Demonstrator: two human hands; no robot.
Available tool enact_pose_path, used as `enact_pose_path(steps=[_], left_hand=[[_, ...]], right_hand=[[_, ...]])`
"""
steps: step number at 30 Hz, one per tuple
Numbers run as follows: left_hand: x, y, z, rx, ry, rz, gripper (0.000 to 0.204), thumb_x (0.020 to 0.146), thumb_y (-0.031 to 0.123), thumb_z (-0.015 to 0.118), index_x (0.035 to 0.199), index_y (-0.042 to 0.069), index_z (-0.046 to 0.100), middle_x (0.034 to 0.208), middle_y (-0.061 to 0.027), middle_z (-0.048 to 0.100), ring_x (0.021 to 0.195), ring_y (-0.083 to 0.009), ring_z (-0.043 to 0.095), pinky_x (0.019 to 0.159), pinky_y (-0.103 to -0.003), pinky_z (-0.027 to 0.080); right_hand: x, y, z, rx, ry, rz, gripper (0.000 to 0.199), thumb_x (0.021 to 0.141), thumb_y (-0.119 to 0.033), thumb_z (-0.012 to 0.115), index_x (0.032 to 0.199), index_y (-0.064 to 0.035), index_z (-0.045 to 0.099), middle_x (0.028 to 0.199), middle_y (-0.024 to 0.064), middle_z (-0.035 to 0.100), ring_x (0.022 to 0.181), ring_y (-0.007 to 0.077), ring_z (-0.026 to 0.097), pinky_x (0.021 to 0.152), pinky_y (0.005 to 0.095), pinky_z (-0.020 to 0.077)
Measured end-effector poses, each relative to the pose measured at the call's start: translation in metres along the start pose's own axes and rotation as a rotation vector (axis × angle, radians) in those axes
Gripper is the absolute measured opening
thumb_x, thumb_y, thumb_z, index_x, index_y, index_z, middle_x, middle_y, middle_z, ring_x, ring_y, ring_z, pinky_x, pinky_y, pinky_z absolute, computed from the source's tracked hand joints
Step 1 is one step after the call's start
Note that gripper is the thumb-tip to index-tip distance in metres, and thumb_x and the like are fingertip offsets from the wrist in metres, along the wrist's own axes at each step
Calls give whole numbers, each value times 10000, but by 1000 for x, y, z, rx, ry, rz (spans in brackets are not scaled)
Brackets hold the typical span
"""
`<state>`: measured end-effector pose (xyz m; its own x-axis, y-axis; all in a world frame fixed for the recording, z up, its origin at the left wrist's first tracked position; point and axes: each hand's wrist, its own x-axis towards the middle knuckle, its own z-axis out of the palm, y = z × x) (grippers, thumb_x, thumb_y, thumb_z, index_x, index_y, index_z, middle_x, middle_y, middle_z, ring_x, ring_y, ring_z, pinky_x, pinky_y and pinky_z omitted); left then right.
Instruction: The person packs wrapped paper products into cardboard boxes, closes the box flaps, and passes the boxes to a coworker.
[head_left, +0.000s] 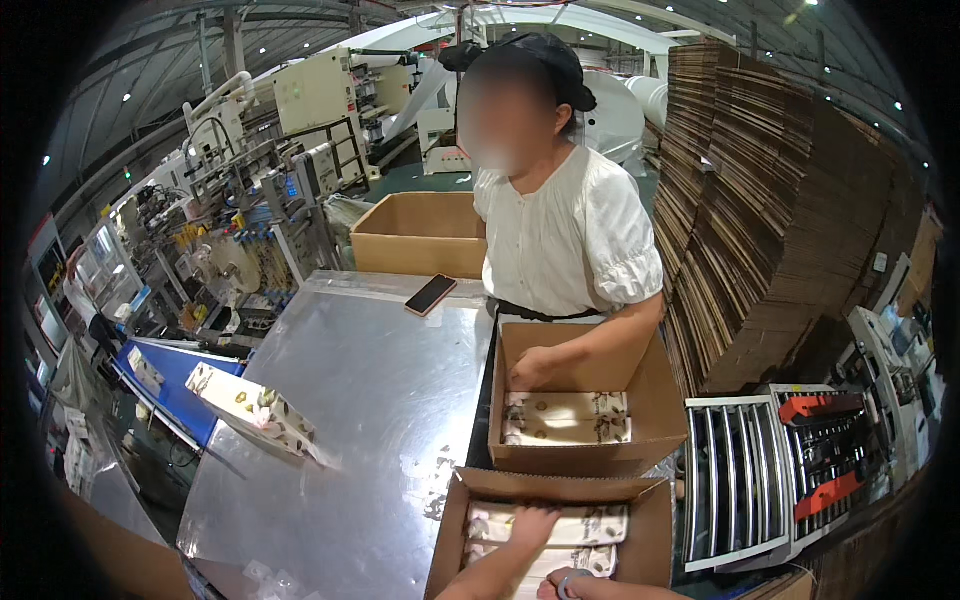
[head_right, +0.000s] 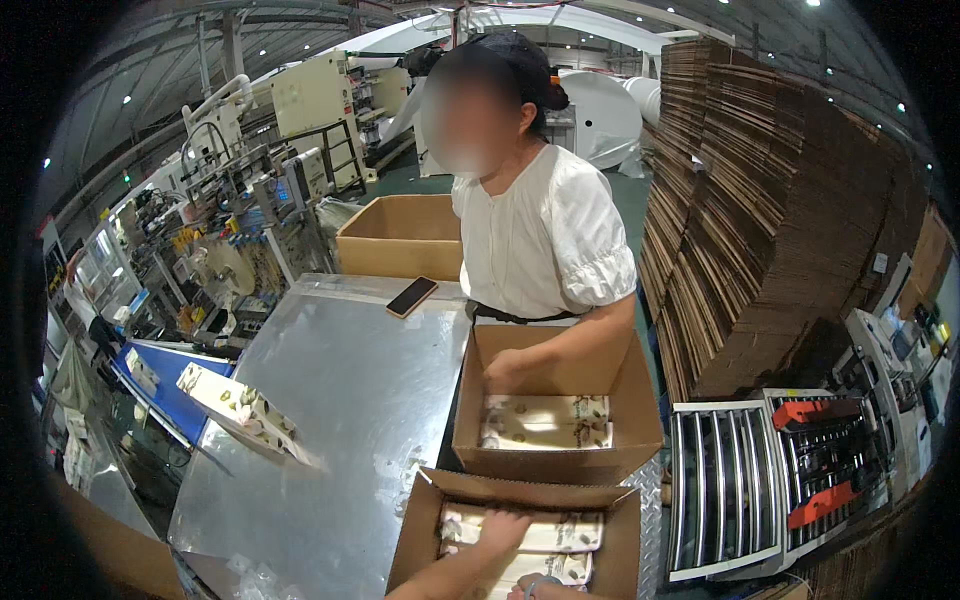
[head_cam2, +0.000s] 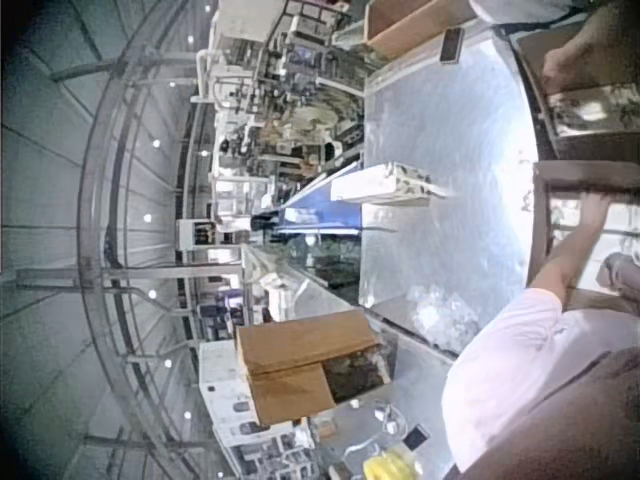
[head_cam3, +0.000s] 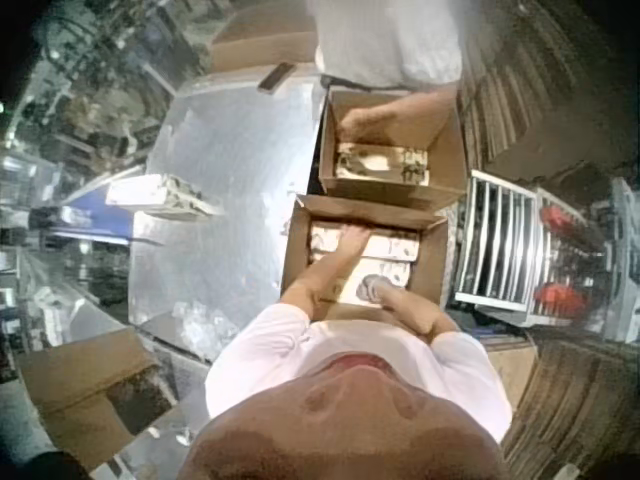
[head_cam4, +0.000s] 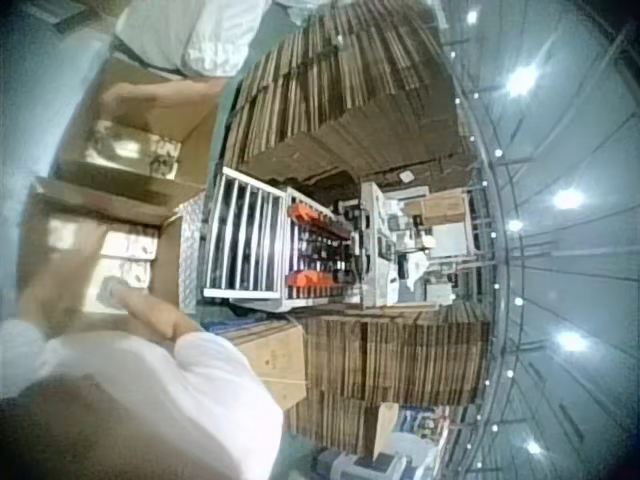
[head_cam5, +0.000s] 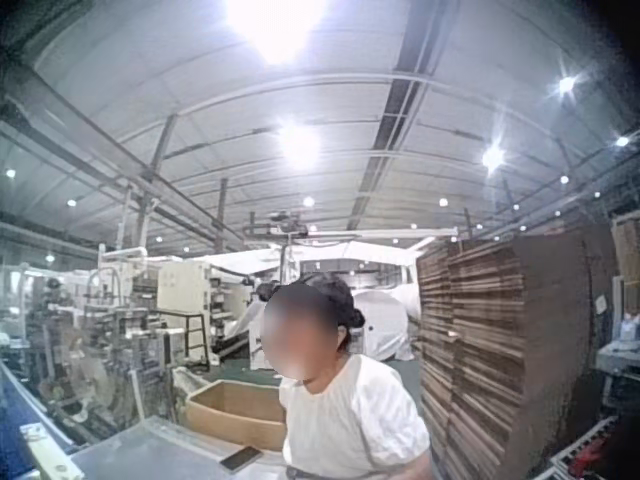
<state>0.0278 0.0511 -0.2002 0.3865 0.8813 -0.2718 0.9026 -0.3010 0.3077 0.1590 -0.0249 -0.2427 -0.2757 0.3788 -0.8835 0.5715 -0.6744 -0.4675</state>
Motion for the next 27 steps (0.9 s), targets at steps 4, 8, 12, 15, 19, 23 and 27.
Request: enact_pose_path(steps=[4, 8, 12, 15, 19, 23, 27], left_hand=[[-56, -40, 75, 139, -46, -58, 356, 824, 148, 514, 1174, 105, 569, 1289, -161, 483, 1101, -371, 523, 831, -647, 379], [-18, -18, 40, -33, -737, 85, 527, 800, 214, 559, 1301, 111, 434, 1205, -204, 534, 1062, -400, 535, 886, -530, 424], [-38, -2, -37, -227, -438, 131, 556, 865, 333, 505, 1347, 90, 376, 1210, -216, 529, 1089, -375, 520, 934, -424, 426], [-61, -9, -85, -229, -360, 234, 562, 912, 395, 450, 1382, 106, 342, 1364, -179, 416, 1208, -345, 447, 1023, -416, 360], [-117, -38, -147, -372, 40, 294, 489, 893, 318, 535, 1318, 96, 441, 1272, -164, 510, 1147, -306, 516, 972, -401, 420], [-167, -93, -204, -631, 317, -152, 367, 859, 195, 588, 1192, 47, 551, 1102, -135, 627, 925, -248, 636, 802, -355, 510], [-216, -227, -238, -259, 1002, -440, 495, 774, 151, 636, 1221, -3, 489, 1176, -215, 532, 1093, -324, 524, 910, -399, 437]], right_hand=[[-4, -13, -14, -718, 597, -311, 429, 813, -340, 517, 1086, -21, 606, 1058, 199, 614, 1022, 361, 564, 908, 456, 433], [73, 27, -73, -839, -181, 263, 574, 823, -435, 506, 1189, 5, 547, 1252, 214, 516, 1146, 330, 495, 972, 438, 379], [112, 62, -24, -813, -263, 91, 589, 834, -459, 484, 1221, -19, 536, 1270, 193, 516, 1128, 318, 512, 974, 440, 384], [83, 25, 1, -996, -113, -273, 575, 845, -455, 470, 1229, -33, 534, 1269, 184, 522, 1112, 314, 526, 967, 437, 395], [-42, -87, 9, -995, -111, -434, 533, 912, -409, 455, 1327, -77, 420, 1199, 194, 566, 1051, 321, 577, 929, 371, 454], [-117, -105, -37, -758, 5, -589, 556, 916, -398, 487, 1339, -49, 395, 1226, 173, 557, 1120, 298, 546, 959, 376, 438], [-199, -89, -103, -1, 41, -595, 497, 893, -276, 586, 1285, -5, 445, 1127, 136, 601, 1014, 186, 598, 878, 300, 482]])
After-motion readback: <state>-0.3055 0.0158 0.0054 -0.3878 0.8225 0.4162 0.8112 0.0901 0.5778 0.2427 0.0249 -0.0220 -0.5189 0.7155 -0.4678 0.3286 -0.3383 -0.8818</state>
